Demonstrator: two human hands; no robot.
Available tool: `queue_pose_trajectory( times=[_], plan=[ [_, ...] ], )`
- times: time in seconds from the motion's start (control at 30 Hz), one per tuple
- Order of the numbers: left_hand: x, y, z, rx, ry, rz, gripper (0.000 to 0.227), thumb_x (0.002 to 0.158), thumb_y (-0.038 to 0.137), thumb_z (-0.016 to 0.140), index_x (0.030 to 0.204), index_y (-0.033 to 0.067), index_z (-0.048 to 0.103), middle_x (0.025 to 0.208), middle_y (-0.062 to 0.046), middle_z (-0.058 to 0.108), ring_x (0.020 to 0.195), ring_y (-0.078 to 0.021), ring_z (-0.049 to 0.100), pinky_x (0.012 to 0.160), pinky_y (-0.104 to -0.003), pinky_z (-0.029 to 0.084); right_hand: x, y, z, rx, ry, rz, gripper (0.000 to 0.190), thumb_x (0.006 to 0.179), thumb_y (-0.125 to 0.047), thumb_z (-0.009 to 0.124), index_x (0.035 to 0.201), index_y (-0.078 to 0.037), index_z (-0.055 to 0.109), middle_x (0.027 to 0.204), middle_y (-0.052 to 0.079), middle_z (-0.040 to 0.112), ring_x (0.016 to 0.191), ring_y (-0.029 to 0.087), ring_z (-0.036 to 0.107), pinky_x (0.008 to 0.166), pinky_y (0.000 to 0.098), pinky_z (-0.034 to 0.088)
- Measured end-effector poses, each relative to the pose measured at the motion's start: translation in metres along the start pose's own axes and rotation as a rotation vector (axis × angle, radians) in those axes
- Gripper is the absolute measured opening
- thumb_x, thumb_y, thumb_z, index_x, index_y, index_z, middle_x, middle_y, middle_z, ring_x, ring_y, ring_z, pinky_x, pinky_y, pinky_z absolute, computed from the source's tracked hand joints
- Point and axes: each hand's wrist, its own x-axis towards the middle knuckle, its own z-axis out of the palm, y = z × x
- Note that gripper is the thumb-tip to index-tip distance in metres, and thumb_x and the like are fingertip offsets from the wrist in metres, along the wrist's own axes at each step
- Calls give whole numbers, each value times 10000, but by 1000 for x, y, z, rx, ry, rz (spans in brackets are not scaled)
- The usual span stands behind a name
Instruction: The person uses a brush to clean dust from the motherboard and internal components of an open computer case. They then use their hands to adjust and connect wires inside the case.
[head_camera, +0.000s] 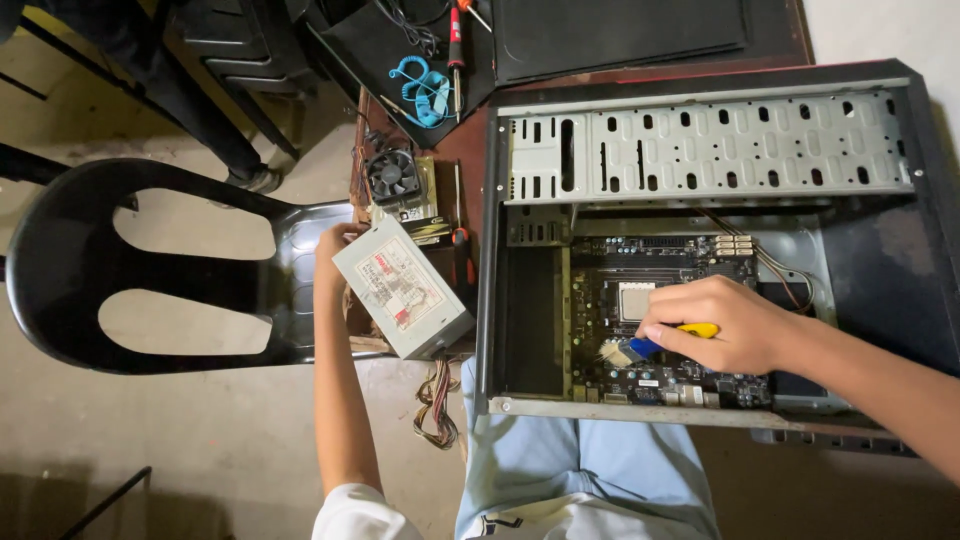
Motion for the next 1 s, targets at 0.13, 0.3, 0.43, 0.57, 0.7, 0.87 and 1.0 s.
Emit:
queue_pose_trajectory(
  times=[0.13, 0.3, 0.43, 0.57, 0.7, 0.87, 1.0],
  plan=[
    [-7, 4, -2, -77, -3, -13, 367, 891, 351, 803, 1216, 184, 767, 848, -144, 744, 836, -330, 728, 855, -440, 535, -1, 1, -1, -8, -4, 16, 335, 971, -266, 538, 720, -139, 720, 652, 15, 679, 522, 211, 624, 589, 347, 577],
    [-26, 26, -14, -370, -79, 11, 520, 940, 366, 806, 1265, -23, 690, 957, -244, 731, 814, -304, 696, 797, -435, 560, 0, 1, -1, 13, 21, 21, 345, 966, -236, 532, 713, -128, 740, 638, 11, 689, 504, 182, 610, 564, 322, 567],
    [-27, 22, -10, -469, -82, 68, 445, 939, 352, 824, 1148, -30, 731, 911, -191, 727, 765, -234, 676, 746, -364, 570, -1, 1, -1, 5, 24, 23, 350, 971, -249, 536, 697, -125, 715, 617, 16, 646, 485, 185, 571, 542, 322, 541],
    [-27, 20, -4, -525, -63, 93, 348, 950, 313, 814, 1089, 1, 752, 867, -135, 713, 735, -170, 636, 682, -298, 546, -1, 2, -1, 5, 20, 17, 351, 973, -244, 531, 697, -128, 715, 607, 13, 635, 478, 191, 563, 532, 323, 537],
    [-30, 29, -4, -552, -13, 105, 269, 976, 264, 779, 1088, 21, 746, 854, -89, 699, 719, -140, 597, 667, -243, 513, 1, 0, -1, 2, 27, -1, 385, 991, -277, 510, 686, -139, 698, 612, 4, 629, 481, 174, 566, 533, 311, 535],
    [-30, 49, -19, -656, 123, 212, 100, 1007, 102, 712, 1080, 36, 726, 895, -96, 683, 745, -162, 663, 700, -299, 605, 2, 6, 5, 145, 131, -56, 359, 1002, -257, 486, 874, -98, 781, 748, 33, 694, 591, 141, 637, 593, 296, 549],
    [-23, 48, -35, -765, 324, 274, 43, 1042, 38, 656, 1073, 52, 682, 919, -63, 655, 754, -134, 691, 758, -269, 655, 4, -15, -1, 93, 211, -132, 322, 1011, -234, 489, 943, -61, 752, 958, 76, 720, 690, 162, 662, 674, 322, 568]
  ],
)
